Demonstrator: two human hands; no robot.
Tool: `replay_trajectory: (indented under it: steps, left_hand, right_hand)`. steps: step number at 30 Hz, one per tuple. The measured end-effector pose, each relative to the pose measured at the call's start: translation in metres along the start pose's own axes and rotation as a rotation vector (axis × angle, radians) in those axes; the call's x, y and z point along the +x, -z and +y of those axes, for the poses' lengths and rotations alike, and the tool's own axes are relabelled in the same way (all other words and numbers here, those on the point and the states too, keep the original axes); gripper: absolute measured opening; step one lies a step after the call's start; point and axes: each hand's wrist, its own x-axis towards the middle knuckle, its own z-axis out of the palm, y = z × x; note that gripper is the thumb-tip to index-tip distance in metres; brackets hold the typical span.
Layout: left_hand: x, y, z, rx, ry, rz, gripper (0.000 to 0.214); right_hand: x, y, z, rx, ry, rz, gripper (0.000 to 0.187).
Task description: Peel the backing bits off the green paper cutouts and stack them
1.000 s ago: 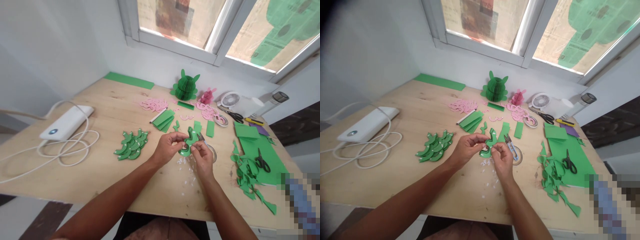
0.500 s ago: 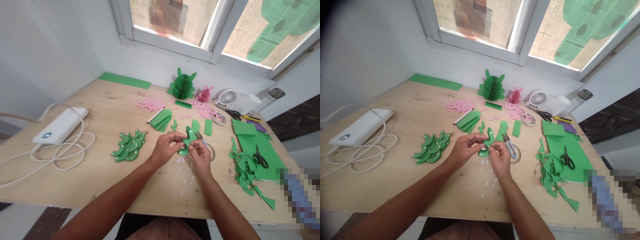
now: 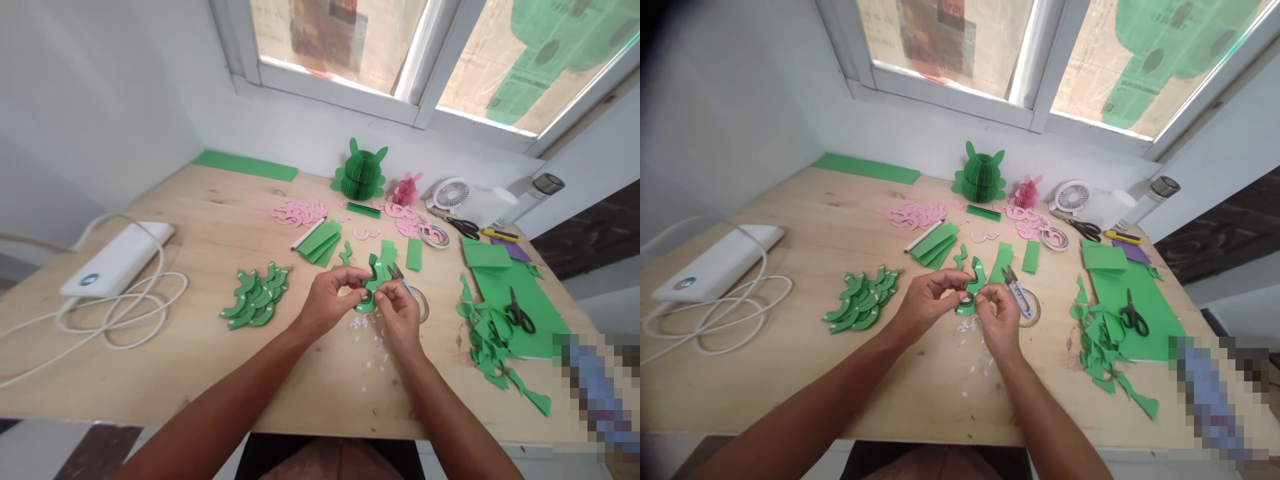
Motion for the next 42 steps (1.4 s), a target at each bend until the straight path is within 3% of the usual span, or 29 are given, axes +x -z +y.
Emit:
replay_trajectory:
  steps: [25, 42]
  left_hand:
    - [-0.0012, -0.0015, 0.0027, -0.114, 0.065, 0.026, 0.014]
    - [-0.0011, -0.0025, 0.0021, -0.105, 0.083, 0.043, 0.015]
  right_hand:
    - [-0.0010, -0.0017, 0.0025, 0.028, -0.014, -0.007, 0.007]
    - [-0.0009, 0.0002, 0.0066, -0.085, 0.033, 0.009, 0.008]
